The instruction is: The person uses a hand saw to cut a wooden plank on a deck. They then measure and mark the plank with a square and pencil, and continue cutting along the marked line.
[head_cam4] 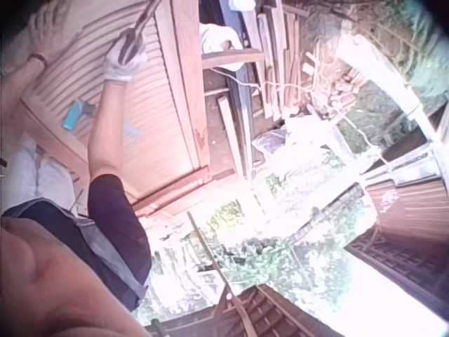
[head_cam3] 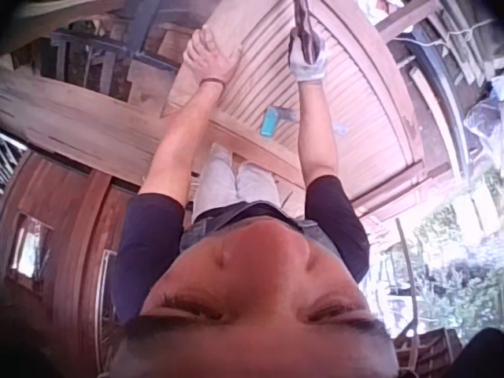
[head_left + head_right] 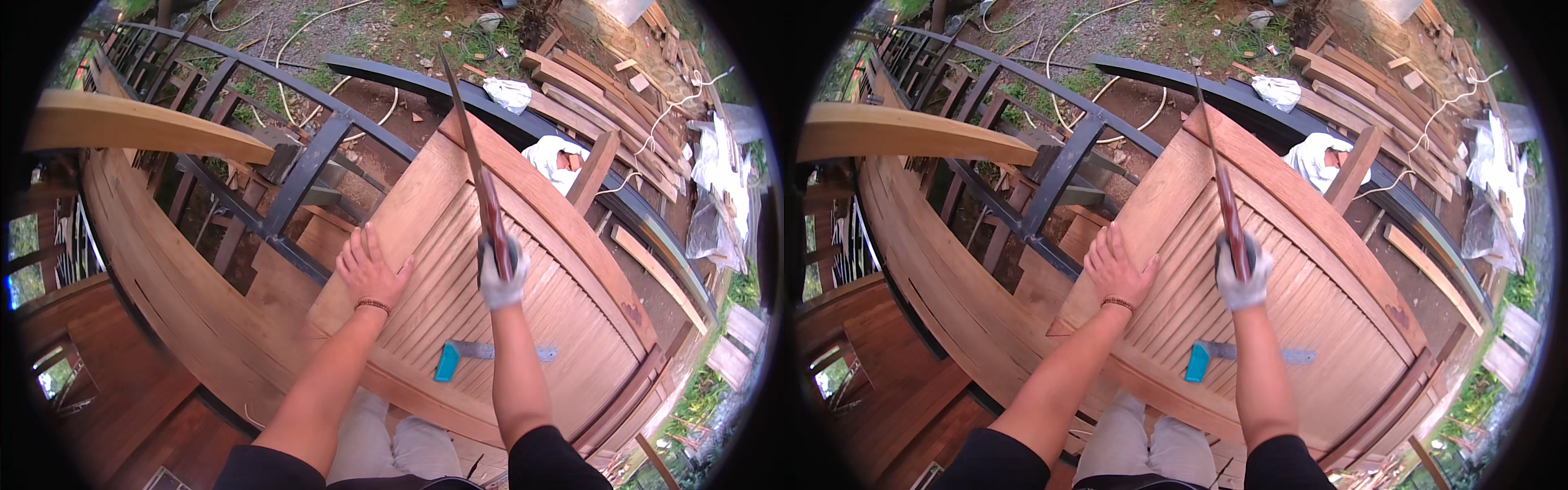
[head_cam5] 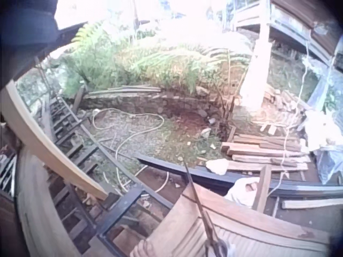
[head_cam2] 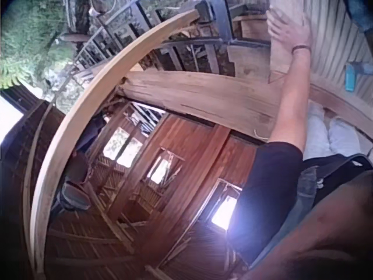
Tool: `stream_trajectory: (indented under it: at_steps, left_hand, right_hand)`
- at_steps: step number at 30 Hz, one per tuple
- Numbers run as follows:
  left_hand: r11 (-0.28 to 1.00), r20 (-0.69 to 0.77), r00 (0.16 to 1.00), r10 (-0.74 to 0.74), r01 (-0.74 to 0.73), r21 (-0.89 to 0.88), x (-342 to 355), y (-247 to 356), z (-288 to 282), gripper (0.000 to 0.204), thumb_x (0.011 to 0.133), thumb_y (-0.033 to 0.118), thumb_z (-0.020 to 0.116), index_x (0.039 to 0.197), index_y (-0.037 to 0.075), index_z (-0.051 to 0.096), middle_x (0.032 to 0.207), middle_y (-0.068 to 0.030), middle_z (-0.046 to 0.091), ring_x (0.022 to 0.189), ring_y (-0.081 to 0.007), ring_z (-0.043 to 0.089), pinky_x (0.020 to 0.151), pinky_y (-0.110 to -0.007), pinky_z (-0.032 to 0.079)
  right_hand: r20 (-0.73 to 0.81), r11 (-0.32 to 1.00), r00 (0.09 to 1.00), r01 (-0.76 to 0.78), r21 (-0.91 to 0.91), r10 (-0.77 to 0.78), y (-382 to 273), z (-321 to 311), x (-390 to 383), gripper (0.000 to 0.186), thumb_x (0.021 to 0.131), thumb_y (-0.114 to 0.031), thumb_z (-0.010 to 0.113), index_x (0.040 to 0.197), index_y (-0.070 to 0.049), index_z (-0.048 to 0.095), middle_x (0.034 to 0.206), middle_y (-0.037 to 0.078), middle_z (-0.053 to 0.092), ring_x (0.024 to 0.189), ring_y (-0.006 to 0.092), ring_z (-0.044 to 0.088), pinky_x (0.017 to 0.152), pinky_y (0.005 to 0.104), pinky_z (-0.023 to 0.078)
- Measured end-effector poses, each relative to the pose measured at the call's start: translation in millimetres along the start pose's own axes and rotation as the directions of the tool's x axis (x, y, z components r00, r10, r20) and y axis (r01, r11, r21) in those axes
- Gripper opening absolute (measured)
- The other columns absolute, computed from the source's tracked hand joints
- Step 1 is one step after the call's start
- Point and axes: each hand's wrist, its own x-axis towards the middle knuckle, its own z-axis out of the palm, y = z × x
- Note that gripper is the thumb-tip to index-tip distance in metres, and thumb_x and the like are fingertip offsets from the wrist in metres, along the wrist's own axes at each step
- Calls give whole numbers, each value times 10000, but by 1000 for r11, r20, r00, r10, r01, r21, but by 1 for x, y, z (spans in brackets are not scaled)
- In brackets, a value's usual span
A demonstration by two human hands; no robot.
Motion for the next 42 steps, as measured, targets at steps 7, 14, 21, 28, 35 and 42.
stream_trajectory:
  at_steps: [7,14,21,28,35,42]
  left_hand:
    - [999,28,999,-43,43,-16,-14,-12,-3,1010,755,571,693,1517,71,258,1434,-174,373,1314,-349,345,1087,-509,254]
    - [998,26,999,-21,22,-53,-11,-5,1,987,763,575,686,1512,77,279,1431,-170,375,1315,-339,344,1090,-499,255]
    - [997,14,999,-51,52,-52,-9,-21,-4,980,770,599,672,1509,74,296,1436,-167,374,1309,-339,353,1101,-502,250]
    - [994,100,995,-24,35,-106,-9,-10,-5,983,793,622,644,1516,64,280,1466,-158,342,1337,-340,310,1122,-513,218]
    - [987,186,981,-57,83,-137,-9,-22,-10,956,824,624,611,1524,70,267,1486,-156,317,1358,-323,289,1137,-515,200]
    - [972,217,976,-27,76,-221,-6,-20,-11,947,826,605,623,1527,75,272,1499,-152,299,1373,-317,275,1147,-521,183]
  right_hand:
    - [73,944,942,-324,-56,328,-17,-21,-28,196,896,-159,653,1009,-3,687,762,149,682,663,266,662,634,352,514]
    - [7,946,960,-276,167,279,4,0,2,137,899,-125,632,932,2,670,688,94,634,631,176,628,597,312,495]
    - [67,846,889,-453,282,453,-46,-13,-22,168,886,-153,697,951,0,670,650,40,620,551,83,562,490,247,425]
    - [15,900,920,-387,202,392,-14,-6,-13,256,895,-257,714,969,-21,648,688,21,598,533,79,522,466,226,399]
    - [33,881,912,-404,248,409,-21,-10,-23,351,923,-241,664,1187,-14,621,694,27,615,542,120,564,489,270,451]
    - [-37,911,924,-367,187,380,-26,-5,3,260,913,-149,672,1128,-5,644,771,58,623,597,114,545,516,265,425]
